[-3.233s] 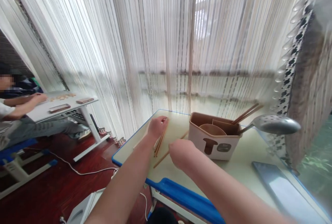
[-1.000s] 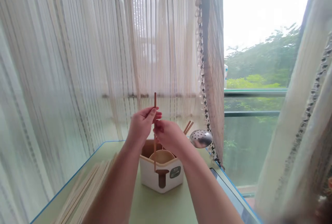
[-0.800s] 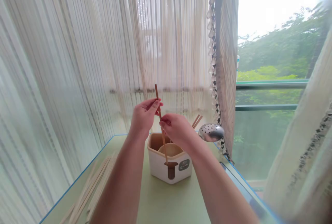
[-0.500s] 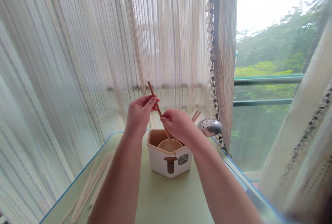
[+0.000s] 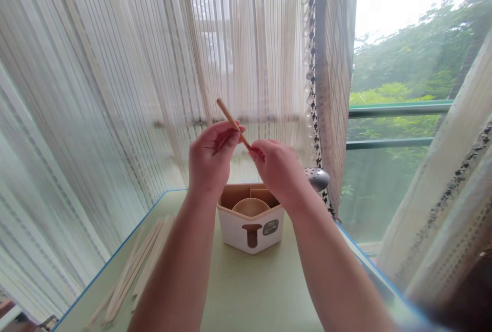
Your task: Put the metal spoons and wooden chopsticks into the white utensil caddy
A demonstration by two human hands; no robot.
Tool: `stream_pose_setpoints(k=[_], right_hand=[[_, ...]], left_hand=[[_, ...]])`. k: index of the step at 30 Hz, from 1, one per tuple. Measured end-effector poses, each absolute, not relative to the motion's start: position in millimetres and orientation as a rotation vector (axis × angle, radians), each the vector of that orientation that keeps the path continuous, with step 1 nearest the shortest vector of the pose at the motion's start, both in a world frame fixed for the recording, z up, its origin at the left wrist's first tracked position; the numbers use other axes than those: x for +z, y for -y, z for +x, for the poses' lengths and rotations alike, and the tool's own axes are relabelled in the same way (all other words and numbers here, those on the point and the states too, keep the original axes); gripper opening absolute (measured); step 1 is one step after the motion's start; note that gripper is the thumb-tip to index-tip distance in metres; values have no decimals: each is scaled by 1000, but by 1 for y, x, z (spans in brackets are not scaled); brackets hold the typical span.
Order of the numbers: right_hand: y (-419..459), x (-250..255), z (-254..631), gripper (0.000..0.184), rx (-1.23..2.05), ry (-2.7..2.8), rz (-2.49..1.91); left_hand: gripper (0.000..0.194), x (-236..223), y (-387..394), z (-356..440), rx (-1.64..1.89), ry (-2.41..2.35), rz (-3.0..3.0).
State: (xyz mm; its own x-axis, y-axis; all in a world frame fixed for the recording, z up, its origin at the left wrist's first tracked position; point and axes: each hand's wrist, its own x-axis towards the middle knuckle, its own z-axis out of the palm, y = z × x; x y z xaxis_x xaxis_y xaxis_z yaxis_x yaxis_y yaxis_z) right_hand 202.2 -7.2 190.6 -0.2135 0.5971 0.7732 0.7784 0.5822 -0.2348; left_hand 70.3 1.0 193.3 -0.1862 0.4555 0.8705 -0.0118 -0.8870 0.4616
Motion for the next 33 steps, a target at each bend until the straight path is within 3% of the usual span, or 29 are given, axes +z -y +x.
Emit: stream_pose_setpoints(k=[11, 33], right_hand=[[-6, 188, 202, 18, -161, 1970, -1315], [13, 192, 200, 22, -195, 1966, -1197]], left_hand=[[16, 181, -19, 78, 2042, -622, 1867], [19, 188, 6, 87, 2201, -703, 1796]])
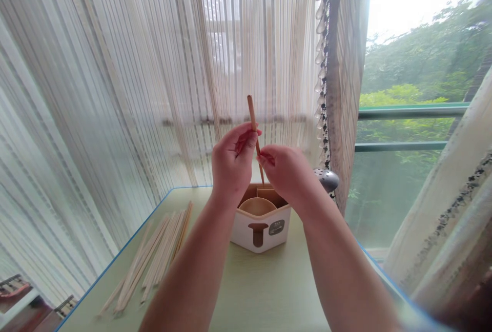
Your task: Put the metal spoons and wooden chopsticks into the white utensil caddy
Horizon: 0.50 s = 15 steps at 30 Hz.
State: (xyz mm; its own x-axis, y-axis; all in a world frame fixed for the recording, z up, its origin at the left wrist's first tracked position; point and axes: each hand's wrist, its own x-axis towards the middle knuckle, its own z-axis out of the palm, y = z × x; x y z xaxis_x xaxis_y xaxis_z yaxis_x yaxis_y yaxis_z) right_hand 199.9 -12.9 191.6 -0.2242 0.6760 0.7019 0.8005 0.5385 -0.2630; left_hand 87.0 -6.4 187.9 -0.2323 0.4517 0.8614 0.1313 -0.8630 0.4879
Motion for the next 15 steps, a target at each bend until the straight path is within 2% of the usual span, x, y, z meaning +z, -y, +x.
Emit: stream_pose_setpoints(k=[11, 15], right_hand=[[-17, 183, 194, 22, -154, 2049, -1384], [-37, 171, 189, 16, -127, 2107, -1535]], left_hand=[[22, 170, -38, 79, 2104, -783, 1745], [25, 155, -58, 78, 1986, -895, 1688]])
